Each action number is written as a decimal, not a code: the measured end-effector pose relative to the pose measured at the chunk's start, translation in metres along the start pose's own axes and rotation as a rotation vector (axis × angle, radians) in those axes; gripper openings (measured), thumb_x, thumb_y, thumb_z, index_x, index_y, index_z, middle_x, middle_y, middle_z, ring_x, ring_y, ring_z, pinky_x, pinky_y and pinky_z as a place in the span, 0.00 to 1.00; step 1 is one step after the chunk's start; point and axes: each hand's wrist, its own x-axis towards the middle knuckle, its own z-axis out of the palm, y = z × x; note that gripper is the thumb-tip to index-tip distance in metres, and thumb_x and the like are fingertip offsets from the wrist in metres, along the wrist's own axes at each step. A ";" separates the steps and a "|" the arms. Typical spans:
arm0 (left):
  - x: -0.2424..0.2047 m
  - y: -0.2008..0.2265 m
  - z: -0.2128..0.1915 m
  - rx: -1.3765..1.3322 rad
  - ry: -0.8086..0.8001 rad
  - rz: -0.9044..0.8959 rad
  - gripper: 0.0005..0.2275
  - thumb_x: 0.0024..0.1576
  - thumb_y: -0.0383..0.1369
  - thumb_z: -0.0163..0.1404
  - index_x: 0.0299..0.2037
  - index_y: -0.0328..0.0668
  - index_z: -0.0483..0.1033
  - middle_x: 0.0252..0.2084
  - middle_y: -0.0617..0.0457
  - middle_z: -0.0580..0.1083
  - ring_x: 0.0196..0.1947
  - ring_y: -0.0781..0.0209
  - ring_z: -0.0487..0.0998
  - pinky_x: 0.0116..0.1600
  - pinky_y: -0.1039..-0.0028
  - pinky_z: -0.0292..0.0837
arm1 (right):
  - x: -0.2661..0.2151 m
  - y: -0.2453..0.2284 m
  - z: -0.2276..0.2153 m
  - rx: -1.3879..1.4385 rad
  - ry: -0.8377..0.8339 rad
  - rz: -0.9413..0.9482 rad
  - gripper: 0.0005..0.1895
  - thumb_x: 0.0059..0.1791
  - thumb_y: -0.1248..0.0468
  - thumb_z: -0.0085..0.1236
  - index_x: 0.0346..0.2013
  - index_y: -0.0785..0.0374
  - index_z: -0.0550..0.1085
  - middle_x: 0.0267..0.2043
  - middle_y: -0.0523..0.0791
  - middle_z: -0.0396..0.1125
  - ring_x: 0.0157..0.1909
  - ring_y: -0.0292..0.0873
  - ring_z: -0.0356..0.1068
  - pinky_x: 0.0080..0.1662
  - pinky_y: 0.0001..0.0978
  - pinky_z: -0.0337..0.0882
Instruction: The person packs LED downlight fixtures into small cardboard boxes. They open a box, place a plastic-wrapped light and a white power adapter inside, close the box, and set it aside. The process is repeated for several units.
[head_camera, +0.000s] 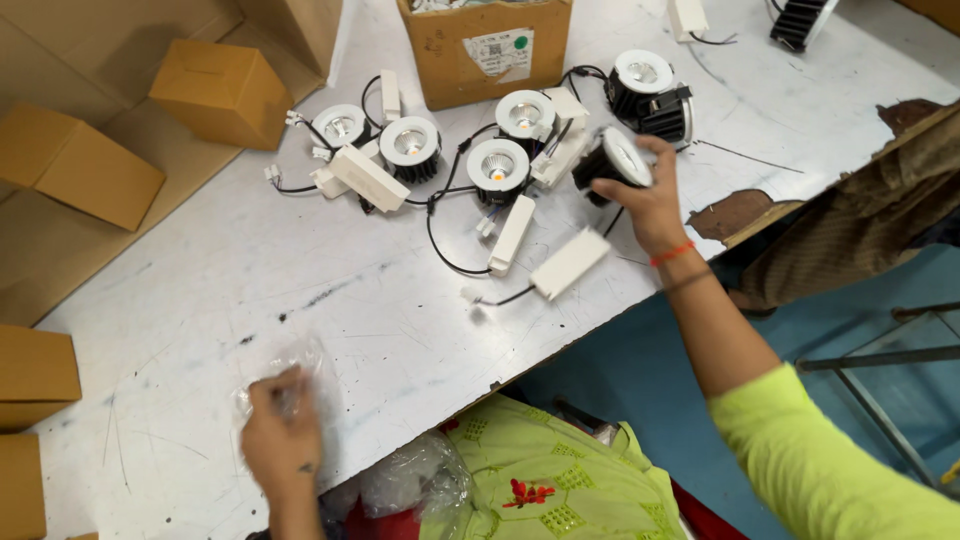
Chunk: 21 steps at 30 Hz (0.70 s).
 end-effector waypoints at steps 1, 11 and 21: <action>-0.003 0.006 0.002 0.086 -0.026 0.125 0.25 0.53 0.46 0.61 0.51 0.31 0.78 0.46 0.38 0.80 0.41 0.45 0.82 0.44 0.62 0.76 | -0.011 -0.008 0.000 0.111 -0.050 0.038 0.45 0.40 0.64 0.78 0.64 0.62 0.59 0.57 0.52 0.67 0.57 0.50 0.71 0.59 0.46 0.73; -0.019 0.056 0.002 -0.446 -0.041 -0.063 0.13 0.66 0.38 0.50 0.49 0.38 0.83 0.40 0.46 0.83 0.36 0.52 0.81 0.42 0.70 0.74 | -0.106 -0.063 0.074 1.102 -0.497 0.323 0.45 0.43 0.45 0.71 0.65 0.66 0.65 0.53 0.53 0.71 0.64 0.53 0.68 0.79 0.65 0.57; -0.028 0.107 -0.034 -0.633 -0.070 0.114 0.06 0.61 0.29 0.53 0.43 0.35 0.79 0.43 0.47 0.83 0.48 0.60 0.84 0.46 0.73 0.76 | -0.142 -0.062 0.141 0.960 -0.685 0.561 0.48 0.43 0.53 0.73 0.70 0.70 0.61 0.62 0.63 0.65 0.55 0.59 0.73 0.56 0.45 0.77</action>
